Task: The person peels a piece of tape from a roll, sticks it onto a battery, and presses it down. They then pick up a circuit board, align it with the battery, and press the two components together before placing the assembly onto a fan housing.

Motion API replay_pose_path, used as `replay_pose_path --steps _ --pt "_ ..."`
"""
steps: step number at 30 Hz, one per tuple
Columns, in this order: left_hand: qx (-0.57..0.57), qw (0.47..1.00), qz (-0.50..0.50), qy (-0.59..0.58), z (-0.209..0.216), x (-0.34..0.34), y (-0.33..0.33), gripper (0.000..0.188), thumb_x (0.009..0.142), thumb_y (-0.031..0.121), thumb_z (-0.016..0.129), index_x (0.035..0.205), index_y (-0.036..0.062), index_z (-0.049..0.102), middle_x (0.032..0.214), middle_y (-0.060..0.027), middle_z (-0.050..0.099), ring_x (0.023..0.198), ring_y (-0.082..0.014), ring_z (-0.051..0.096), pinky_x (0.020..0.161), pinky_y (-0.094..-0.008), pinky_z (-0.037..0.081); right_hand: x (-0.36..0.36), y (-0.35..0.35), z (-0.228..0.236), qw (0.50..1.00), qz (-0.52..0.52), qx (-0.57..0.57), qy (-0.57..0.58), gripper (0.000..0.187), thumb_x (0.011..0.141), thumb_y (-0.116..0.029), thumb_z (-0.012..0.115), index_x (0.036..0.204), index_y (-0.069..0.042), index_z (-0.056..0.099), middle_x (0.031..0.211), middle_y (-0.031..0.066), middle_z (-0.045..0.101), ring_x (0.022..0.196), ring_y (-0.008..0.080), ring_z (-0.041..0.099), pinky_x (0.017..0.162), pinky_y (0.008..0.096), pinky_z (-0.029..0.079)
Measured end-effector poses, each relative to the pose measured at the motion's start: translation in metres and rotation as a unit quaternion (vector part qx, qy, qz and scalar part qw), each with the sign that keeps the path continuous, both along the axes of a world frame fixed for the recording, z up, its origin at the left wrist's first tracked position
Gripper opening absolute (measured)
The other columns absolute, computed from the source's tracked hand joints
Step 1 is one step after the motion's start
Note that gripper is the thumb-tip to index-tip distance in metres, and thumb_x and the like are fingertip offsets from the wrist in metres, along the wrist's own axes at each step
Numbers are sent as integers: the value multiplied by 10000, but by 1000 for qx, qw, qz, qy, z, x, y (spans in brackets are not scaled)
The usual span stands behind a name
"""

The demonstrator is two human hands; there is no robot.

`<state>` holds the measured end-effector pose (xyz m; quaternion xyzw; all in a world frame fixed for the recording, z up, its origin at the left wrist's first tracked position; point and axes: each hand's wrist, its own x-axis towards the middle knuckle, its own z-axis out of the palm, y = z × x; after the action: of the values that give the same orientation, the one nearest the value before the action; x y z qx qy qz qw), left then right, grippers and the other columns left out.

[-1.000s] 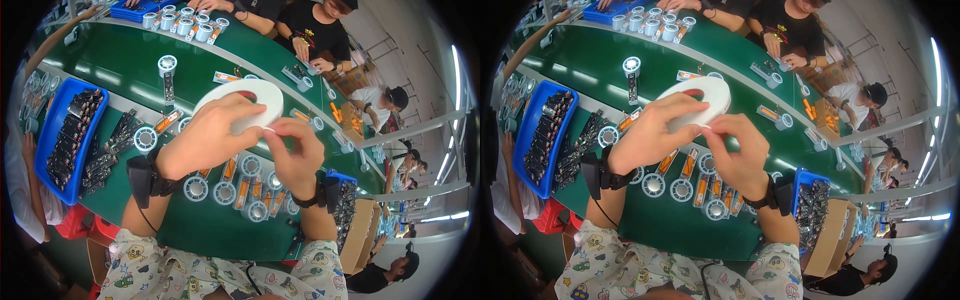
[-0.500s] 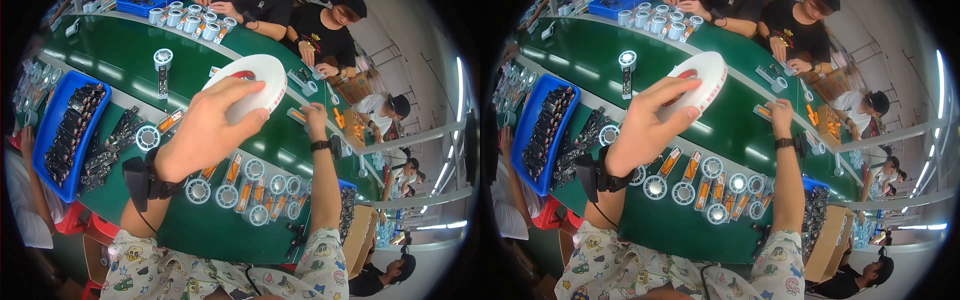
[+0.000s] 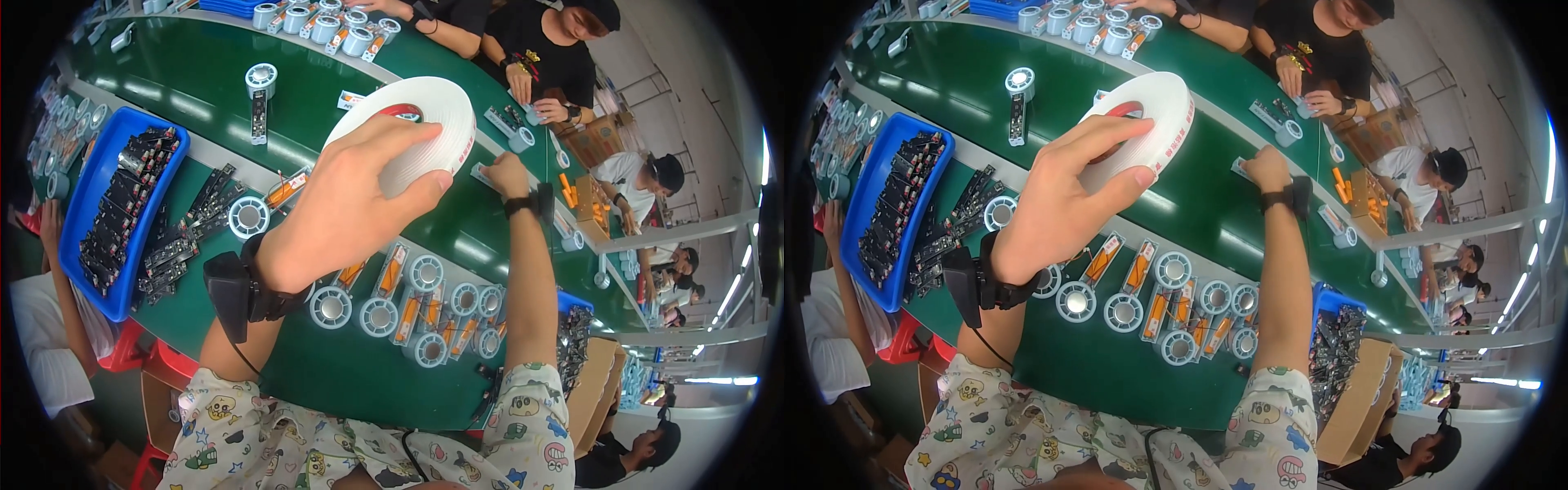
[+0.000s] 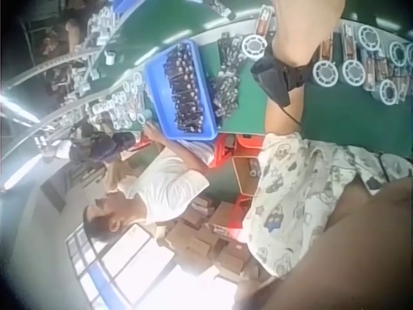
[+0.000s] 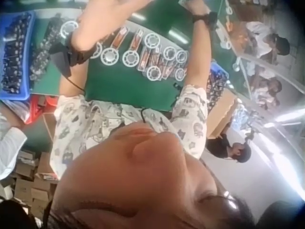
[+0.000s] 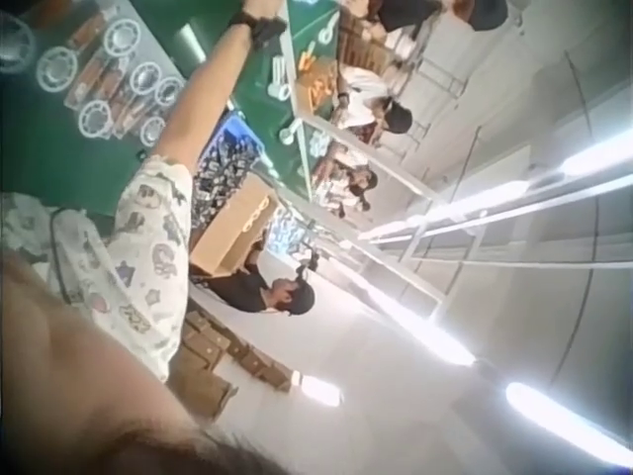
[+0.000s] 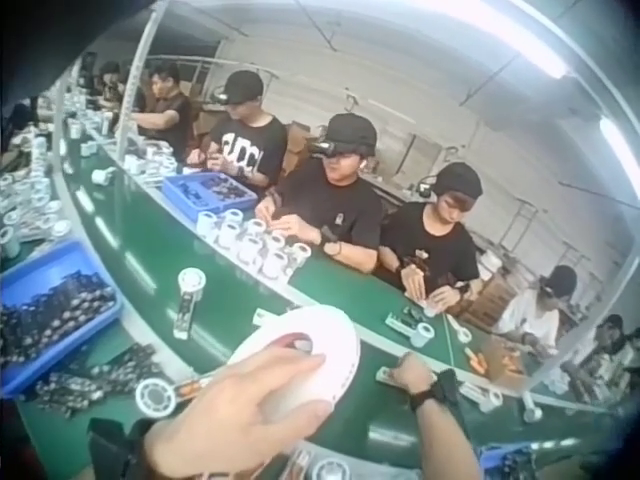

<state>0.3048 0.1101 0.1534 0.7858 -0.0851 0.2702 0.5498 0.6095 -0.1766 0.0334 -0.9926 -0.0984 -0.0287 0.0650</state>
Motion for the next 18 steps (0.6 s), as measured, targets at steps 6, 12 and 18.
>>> replay_pose_path --steps 6,12,18 --pt "-20 1000 1 7 -7 5 2 462 914 187 734 1320 -1 618 1325 -208 630 1175 -284 622 1016 -358 470 23 -15 23 985 -50 -90 137 429 815 -309 769 1084 12 678 970 258 722 931 381 722 819 428 565" --pt "-15 1000 -11 5 -8 5 -3 526 920 168 711 1398 12 555 1392 -204 576 1237 -303 581 1060 -383 442 -92 22 54 989 75 -32 -123 326 878 -205 711 1148 -25 680 1105 218 674 882 369 714 785 429 567" --pt "20 998 -55 -23 -5 0 -6 549 907 112 668 1425 3 526 1443 -216 511 1317 -347 513 1085 -401 418 -234 86 136 860 283 407 -120 321 889 -16 714 1206 -8 664 1133 118 640 865 179 697 734 292 567"
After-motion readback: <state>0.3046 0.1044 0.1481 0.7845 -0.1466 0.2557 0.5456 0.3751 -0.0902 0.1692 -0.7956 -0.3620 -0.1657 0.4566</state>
